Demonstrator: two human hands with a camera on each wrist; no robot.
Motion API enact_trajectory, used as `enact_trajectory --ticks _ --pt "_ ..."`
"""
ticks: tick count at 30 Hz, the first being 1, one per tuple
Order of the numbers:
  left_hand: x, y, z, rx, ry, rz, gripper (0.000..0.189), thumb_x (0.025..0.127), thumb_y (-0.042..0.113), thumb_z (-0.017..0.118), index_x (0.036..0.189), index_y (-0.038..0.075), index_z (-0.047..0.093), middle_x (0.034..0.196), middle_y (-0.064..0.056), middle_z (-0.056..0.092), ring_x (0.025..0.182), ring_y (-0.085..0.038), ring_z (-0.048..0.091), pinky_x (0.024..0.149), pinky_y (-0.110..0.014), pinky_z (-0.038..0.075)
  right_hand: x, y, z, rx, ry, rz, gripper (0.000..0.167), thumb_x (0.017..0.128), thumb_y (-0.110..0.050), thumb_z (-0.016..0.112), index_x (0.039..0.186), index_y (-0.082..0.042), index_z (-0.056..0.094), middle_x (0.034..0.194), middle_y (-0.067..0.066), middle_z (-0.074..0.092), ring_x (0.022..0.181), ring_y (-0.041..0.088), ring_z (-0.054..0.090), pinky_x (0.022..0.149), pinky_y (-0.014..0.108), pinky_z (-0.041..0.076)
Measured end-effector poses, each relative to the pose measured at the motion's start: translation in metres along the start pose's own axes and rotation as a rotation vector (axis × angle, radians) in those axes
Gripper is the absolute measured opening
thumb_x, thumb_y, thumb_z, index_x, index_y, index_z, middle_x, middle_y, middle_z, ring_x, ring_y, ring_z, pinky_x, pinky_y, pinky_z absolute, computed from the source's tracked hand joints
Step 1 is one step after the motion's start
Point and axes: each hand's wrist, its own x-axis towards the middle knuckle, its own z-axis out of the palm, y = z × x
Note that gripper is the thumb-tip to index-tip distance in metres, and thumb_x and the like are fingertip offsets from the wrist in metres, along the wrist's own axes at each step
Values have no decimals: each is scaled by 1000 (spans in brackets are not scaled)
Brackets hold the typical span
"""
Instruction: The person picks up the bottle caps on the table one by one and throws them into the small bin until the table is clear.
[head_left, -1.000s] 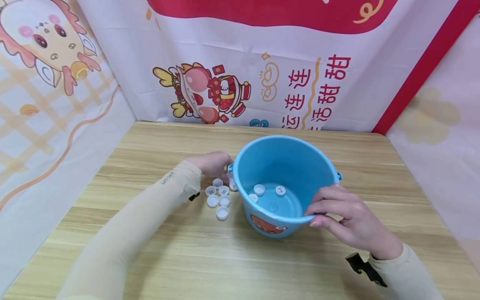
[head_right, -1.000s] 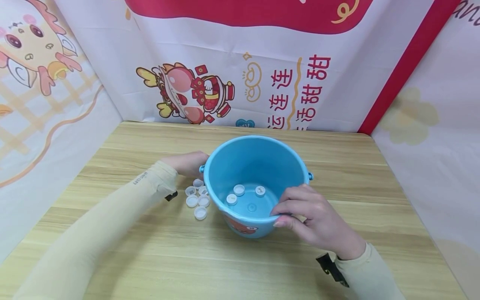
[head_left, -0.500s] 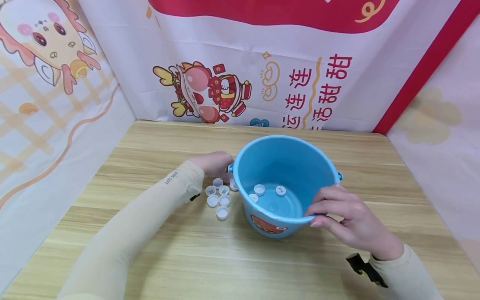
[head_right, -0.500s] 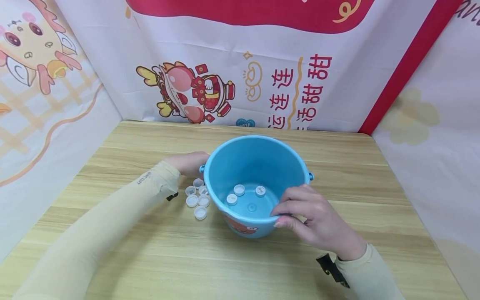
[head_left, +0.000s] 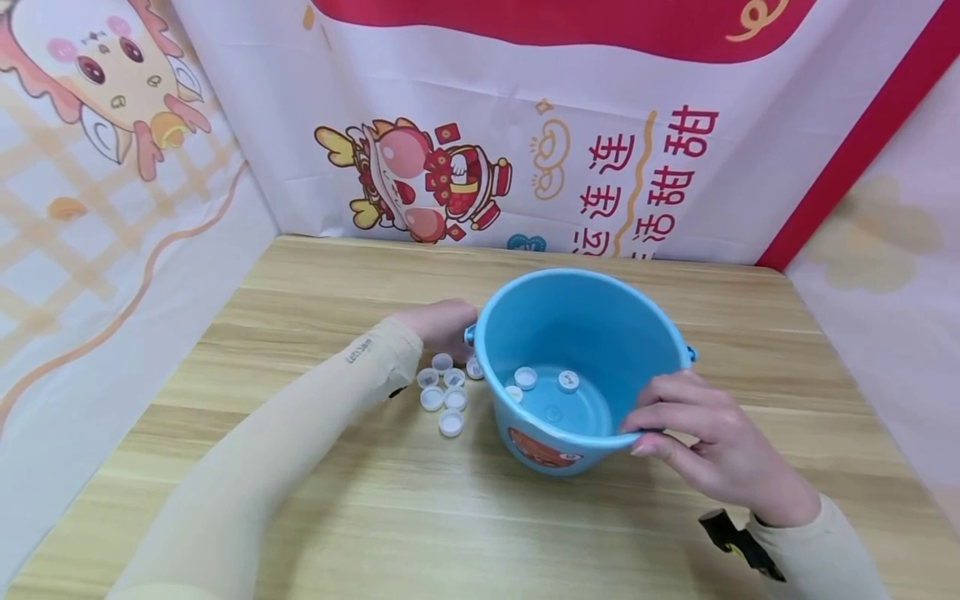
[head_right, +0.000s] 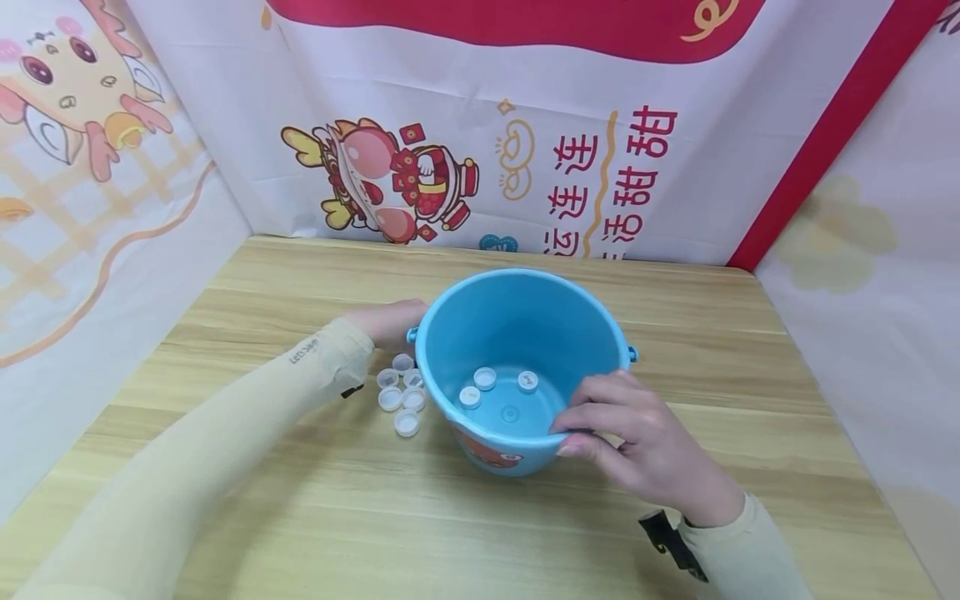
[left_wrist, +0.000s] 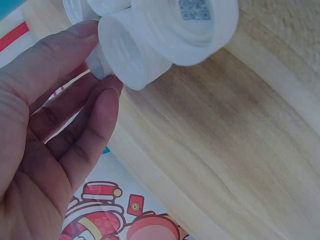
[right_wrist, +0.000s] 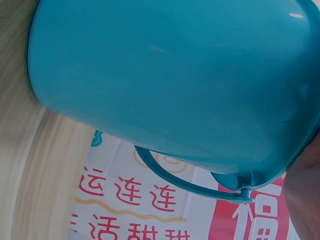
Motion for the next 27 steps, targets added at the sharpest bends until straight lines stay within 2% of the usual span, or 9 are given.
enact_trajectory --ticks 11,16,24,27 --pt "-2 4 0 -22 21 6 41 82 10 82 113 33 70 94 15 69 89 -11 65 89 -33 52 -2 1 0 -15 1 -1 27 97 -27 64 94 -1 73 85 5 61 84 16 51 80 21 37" --pt "-1 3 2 14 26 7 40 83 12 82 114 34 69 95 17 69 88 -10 65 88 -31 52 -3 0 -1 -17 -2 -1 27 97 -27 64 94 -1 73 85 5 62 84 16 51 80 22 38" --pt "-3 6 1 20 28 22 34 86 10 78 110 32 71 92 13 69 85 -13 64 85 -30 52 -11 2 -4 -48 -23 50 28 97 -31 62 97 -5 74 87 3 62 87 15 51 81 21 39" --pt "-4 6 2 18 25 23 35 87 10 78 111 33 70 93 15 69 87 -11 64 87 -29 52 -14 3 -3 -54 -32 67 28 96 -32 63 98 -6 74 88 2 63 87 15 52 82 22 39"
